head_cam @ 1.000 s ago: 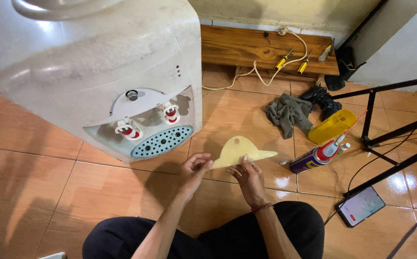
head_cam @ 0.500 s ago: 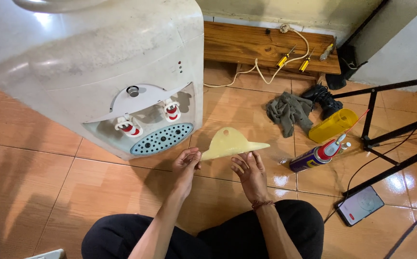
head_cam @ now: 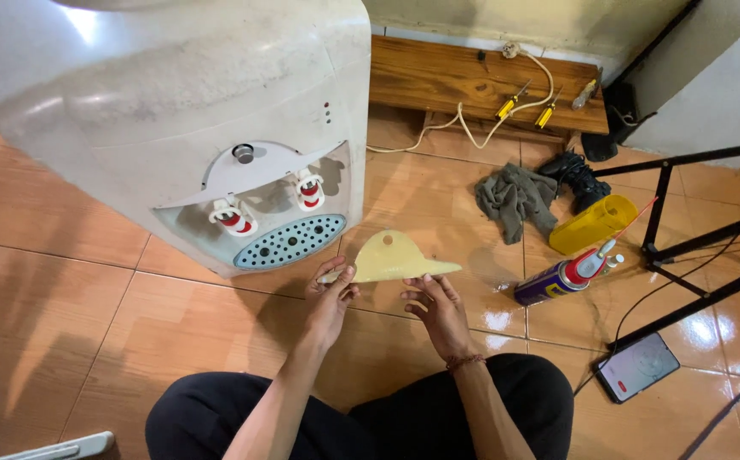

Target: The person disassembles a water dispenser by removing screws with a screwdriver, lifts off the main casing, and cleans the components.

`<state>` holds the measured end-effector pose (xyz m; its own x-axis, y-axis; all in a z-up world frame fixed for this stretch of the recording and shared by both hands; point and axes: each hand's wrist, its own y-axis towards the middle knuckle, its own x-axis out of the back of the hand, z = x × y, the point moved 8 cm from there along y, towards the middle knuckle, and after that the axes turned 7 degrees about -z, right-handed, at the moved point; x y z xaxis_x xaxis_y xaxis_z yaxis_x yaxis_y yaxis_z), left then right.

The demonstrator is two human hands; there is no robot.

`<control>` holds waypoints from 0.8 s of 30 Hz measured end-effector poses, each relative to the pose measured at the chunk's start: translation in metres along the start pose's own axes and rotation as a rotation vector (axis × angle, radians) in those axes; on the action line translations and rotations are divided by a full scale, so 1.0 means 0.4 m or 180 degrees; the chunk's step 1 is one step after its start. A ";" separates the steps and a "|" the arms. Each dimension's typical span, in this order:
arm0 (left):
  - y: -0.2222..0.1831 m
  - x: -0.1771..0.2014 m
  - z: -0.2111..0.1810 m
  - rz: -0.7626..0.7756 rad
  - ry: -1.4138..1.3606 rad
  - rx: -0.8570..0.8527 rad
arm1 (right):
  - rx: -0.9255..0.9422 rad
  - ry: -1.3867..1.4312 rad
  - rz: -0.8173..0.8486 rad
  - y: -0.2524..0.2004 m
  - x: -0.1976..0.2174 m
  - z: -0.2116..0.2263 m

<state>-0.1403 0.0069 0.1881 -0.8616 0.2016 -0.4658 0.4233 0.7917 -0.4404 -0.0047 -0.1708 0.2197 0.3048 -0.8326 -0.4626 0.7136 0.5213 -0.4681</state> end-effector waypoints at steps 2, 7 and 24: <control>-0.001 -0.001 -0.006 0.0002 -0.0069 0.0020 | 0.0025 -0.0062 0.0029 0.001 -0.001 0.001; 0.018 0.023 0.013 -0.0080 0.0011 -0.0015 | 0.0012 -0.0148 -0.0127 -0.012 -0.006 0.007; -0.036 0.070 0.007 0.0309 -0.0328 0.0207 | 0.0510 0.0287 -0.0025 -0.019 0.014 0.021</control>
<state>-0.1700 -0.0004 0.1793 -0.7839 0.2124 -0.5833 0.5233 0.7316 -0.4368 -0.0032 -0.1811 0.2271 0.2462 -0.8125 -0.5284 0.8093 0.4723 -0.3492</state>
